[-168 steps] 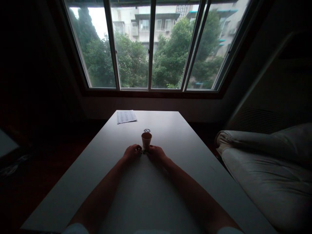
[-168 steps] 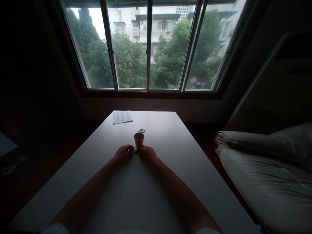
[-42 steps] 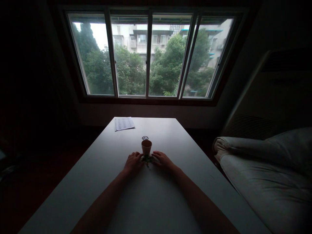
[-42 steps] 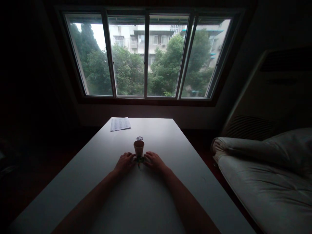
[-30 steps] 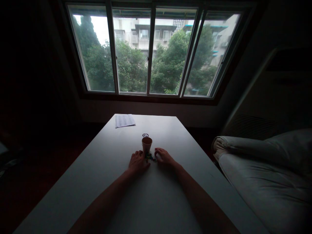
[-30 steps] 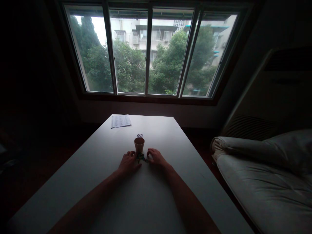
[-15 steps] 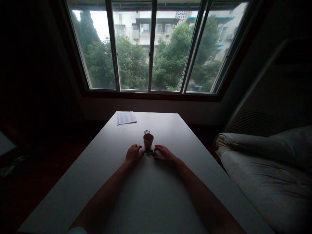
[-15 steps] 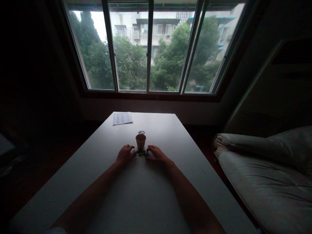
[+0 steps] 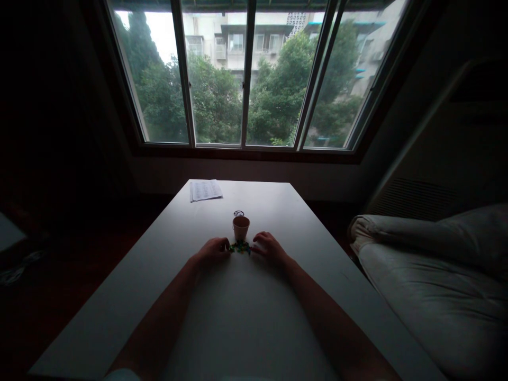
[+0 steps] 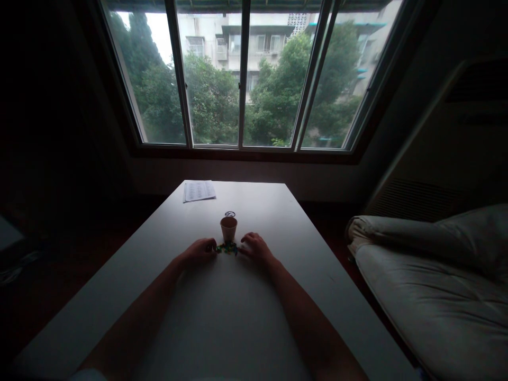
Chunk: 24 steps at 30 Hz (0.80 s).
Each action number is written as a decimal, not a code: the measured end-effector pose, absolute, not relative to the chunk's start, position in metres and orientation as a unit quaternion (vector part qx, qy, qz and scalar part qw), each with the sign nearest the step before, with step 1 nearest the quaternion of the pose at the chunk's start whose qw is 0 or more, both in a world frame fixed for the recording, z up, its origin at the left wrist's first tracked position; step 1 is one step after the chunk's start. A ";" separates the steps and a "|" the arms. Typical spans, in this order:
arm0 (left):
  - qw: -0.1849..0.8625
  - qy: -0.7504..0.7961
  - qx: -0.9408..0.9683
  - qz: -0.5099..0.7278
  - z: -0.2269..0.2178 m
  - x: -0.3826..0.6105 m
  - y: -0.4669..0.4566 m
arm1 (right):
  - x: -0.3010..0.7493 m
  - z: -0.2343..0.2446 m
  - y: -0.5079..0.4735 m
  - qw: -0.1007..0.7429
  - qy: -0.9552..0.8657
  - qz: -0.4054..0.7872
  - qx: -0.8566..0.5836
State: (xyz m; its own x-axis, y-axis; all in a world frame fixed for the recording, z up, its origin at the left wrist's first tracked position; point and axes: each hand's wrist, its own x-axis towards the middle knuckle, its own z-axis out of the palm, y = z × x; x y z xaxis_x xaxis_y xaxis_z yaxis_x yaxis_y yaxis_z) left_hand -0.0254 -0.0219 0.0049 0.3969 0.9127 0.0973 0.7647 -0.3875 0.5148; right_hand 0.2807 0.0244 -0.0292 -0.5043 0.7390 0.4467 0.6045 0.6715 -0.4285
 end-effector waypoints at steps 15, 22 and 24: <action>0.128 0.609 0.744 0.241 -0.005 0.012 -0.032 | 0.235 -0.014 -0.008 0.235 -0.864 0.005 -0.445; 0.143 0.617 0.719 0.285 -0.008 0.011 -0.028 | 0.223 -0.010 -0.016 0.217 -0.874 -0.027 -0.434; 0.121 0.631 0.708 0.294 -0.010 0.009 -0.026 | 0.225 -0.012 -0.014 0.223 -0.869 -0.026 -0.440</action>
